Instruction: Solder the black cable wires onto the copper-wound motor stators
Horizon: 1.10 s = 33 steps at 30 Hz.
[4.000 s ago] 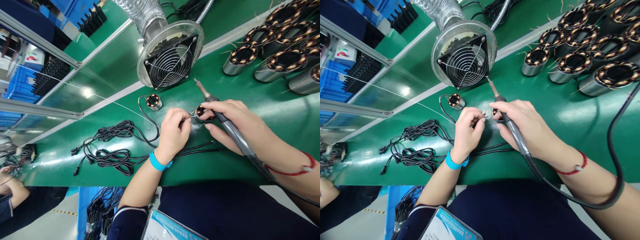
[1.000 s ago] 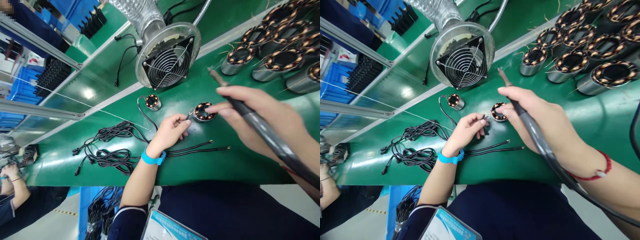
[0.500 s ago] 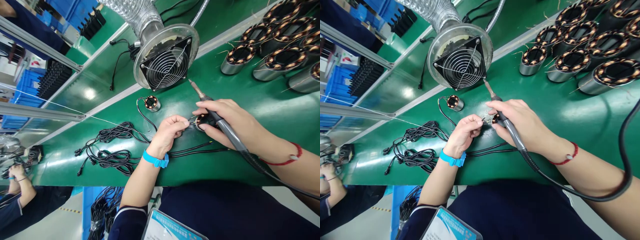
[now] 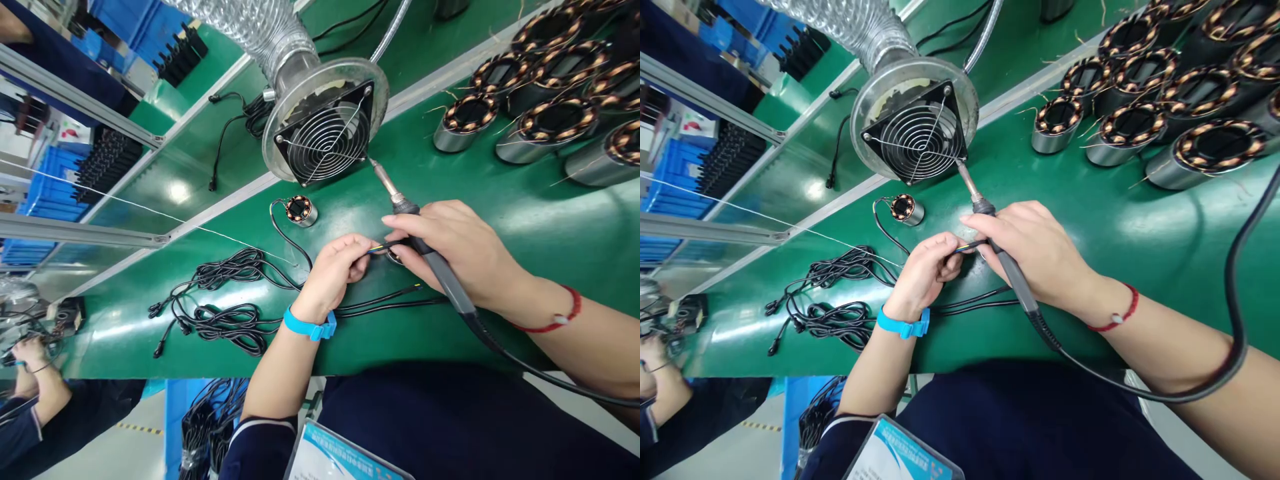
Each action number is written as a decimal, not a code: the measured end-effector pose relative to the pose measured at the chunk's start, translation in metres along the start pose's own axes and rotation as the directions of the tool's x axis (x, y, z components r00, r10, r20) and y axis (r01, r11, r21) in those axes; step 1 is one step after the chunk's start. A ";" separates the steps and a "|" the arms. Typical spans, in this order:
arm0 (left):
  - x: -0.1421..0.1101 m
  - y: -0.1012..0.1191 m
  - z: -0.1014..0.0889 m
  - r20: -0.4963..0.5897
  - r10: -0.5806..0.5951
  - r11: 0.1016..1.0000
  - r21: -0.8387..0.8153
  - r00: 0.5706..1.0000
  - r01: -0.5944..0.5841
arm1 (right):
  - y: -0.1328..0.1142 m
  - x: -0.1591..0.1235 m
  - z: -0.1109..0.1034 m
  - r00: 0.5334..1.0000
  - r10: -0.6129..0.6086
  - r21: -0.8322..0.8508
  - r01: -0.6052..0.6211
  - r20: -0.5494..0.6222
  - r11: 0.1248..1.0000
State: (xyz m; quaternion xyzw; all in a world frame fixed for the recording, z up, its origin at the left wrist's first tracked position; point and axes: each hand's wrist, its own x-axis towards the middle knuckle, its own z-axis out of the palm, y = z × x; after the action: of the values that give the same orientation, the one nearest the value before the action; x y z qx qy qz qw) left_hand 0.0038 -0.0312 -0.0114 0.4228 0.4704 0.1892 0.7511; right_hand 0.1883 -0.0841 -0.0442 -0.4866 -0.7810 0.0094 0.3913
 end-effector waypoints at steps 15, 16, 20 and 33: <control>0.004 -0.006 -0.002 -0.132 0.351 0.879 0.388 0.927 -0.278 | -0.011 -0.004 0.004 0.954 0.292 0.152 -0.280 -0.065 0.948; 0.003 -0.002 -0.010 -0.169 0.381 0.856 0.436 0.909 -0.278 | -0.008 -0.004 0.002 0.959 0.275 0.148 -0.263 -0.064 0.953; -0.001 0.016 -0.045 -0.341 0.522 0.757 0.607 0.782 -0.242 | 0.003 -0.004 -0.008 0.971 0.213 0.116 -0.201 -0.111 0.973; 0.004 0.058 -0.062 -0.383 0.285 0.354 0.894 0.878 0.276 | 0.005 0.013 -0.018 0.989 0.142 0.159 -0.134 -0.044 0.978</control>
State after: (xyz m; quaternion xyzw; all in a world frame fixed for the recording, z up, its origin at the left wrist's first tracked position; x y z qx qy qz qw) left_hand -0.0411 0.0326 0.0213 0.7137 0.6606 -0.0125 0.2326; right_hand 0.2006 -0.0783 -0.0263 -0.5076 -0.7311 0.0839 0.4481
